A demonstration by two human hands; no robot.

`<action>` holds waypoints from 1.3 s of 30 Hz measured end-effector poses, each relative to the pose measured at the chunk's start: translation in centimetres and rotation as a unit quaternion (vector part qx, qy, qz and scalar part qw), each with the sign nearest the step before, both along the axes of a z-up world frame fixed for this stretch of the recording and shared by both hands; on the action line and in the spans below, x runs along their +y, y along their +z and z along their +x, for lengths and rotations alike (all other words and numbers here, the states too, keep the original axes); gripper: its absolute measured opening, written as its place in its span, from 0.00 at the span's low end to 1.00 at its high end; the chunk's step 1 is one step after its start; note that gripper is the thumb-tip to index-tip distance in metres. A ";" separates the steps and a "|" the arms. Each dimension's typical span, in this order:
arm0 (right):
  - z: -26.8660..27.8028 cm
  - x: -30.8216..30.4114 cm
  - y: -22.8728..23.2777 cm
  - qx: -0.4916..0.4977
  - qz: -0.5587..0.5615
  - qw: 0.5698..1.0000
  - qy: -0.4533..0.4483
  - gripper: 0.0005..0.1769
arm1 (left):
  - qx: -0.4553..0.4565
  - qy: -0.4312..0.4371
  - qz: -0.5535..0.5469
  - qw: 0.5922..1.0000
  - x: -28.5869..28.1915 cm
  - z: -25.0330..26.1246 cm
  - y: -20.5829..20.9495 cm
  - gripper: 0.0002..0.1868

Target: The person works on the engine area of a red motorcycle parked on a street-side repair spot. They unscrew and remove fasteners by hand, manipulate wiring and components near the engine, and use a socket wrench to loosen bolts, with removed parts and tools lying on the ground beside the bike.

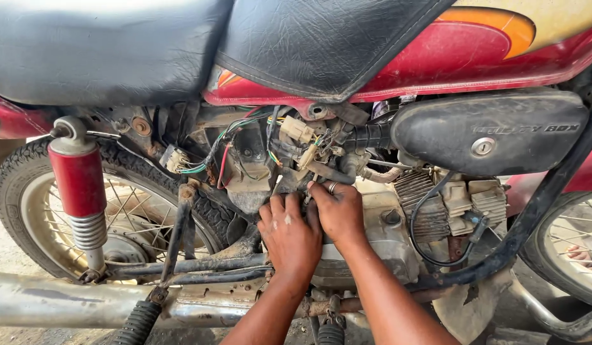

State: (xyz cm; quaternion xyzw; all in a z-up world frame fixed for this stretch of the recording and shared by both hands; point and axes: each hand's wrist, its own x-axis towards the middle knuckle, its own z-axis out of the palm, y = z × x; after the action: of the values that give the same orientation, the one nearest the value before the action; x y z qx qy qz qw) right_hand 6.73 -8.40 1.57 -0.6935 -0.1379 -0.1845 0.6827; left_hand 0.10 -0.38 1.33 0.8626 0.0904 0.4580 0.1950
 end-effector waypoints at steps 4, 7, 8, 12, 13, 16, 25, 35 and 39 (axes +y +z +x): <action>0.7 0.2 -0.7 -0.004 0.037 0.999 0.017 0.16 | -0.007 0.002 0.020 1.000 0.2 0.5 -0.6 0.11; -0.5 0.0 0.5 0.023 0.010 1.000 0.001 0.15 | 0.012 0.004 0.008 1.000 0.3 0.8 0.4 0.11; -0.3 0.0 0.2 0.023 0.010 1.000 0.001 0.15 | 0.012 0.005 0.008 1.000 0.2 0.6 0.3 0.11; 0.2 0.1 -0.2 0.013 0.005 1.000 0.007 0.17 | -0.010 -0.002 -0.013 1.000 0.0 0.0 0.2 0.14; 0.2 0.1 -0.2 0.021 -0.003 1.000 -0.001 0.17 | -0.021 -0.010 -0.013 1.000 -0.1 -0.1 0.1 0.14; 0.1 0.1 -0.2 0.010 0.028 0.999 0.020 0.17 | -0.004 -0.012 0.000 1.000 -0.2 0.2 -0.4 0.11; 0.0 0.0 0.0 0.009 -0.001 1.000 0.004 0.17 | -0.032 -0.040 -0.025 0.998 0.2 0.5 -2.3 0.13; -0.9 0.1 0.5 -0.031 -0.129 0.990 -0.050 0.18 | 0.126 -0.033 -0.136 0.982 7.0 -3.8 -1.1 0.17; -2.0 0.2 0.9 -0.011 -0.180 0.981 -0.071 0.20 | 0.235 -0.076 -0.213 0.945 7.8 -2.0 -3.6 0.17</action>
State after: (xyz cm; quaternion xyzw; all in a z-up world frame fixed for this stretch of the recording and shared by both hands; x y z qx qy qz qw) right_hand 4.69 -8.23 2.50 -0.8107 -0.1269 -0.2126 0.5306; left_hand -1.88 7.38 -2.30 0.8882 0.1635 0.1964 0.3819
